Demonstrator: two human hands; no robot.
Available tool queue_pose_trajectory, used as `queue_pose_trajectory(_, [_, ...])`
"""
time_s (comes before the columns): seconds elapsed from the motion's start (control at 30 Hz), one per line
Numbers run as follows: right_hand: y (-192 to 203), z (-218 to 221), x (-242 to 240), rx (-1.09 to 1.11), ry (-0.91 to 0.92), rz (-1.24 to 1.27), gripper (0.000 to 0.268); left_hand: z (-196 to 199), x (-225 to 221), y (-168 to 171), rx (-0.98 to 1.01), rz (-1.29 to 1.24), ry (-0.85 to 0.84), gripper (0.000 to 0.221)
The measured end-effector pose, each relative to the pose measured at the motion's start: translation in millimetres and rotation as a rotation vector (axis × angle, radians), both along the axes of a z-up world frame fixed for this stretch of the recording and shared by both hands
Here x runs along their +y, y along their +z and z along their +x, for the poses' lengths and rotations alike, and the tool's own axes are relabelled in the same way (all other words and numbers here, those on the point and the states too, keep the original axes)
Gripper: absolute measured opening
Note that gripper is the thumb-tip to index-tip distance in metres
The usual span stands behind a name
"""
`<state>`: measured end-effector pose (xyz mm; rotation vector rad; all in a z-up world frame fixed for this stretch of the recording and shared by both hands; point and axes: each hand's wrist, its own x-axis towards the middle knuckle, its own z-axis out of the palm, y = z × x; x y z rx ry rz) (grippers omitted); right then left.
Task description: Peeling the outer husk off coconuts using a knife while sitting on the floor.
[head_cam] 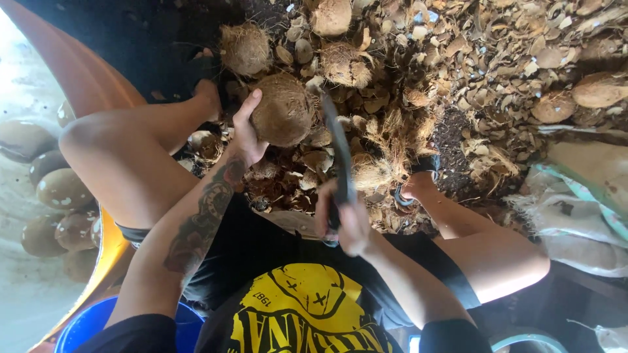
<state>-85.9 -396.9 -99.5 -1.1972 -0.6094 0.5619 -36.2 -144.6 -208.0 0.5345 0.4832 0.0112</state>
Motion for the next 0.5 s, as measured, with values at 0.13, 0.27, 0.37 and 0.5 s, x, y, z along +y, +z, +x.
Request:
queue_pose_trajectory(0.13, [-28,-10,7,-0.215,0.116,0.596,0.08,-1,-4,7,-0.004,-0.02,0.04,0.07])
queue_pose_trajectory(0.27, [-25,-8,10,-0.034,-0.04,0.095,0.059,2,-3,19,0.022,0.015,0.054,0.07])
queue_pose_trajectory(0.37, [-31,-11,-1,0.068,-0.026,-0.362,0.063,0,-11,67,-0.001,0.093,0.043,0.076])
queue_pose_trajectory(0.5, [-1,-16,0,0.141,-0.071,-0.258,0.06,-1,-9,44,0.008,0.119,0.053,0.072])
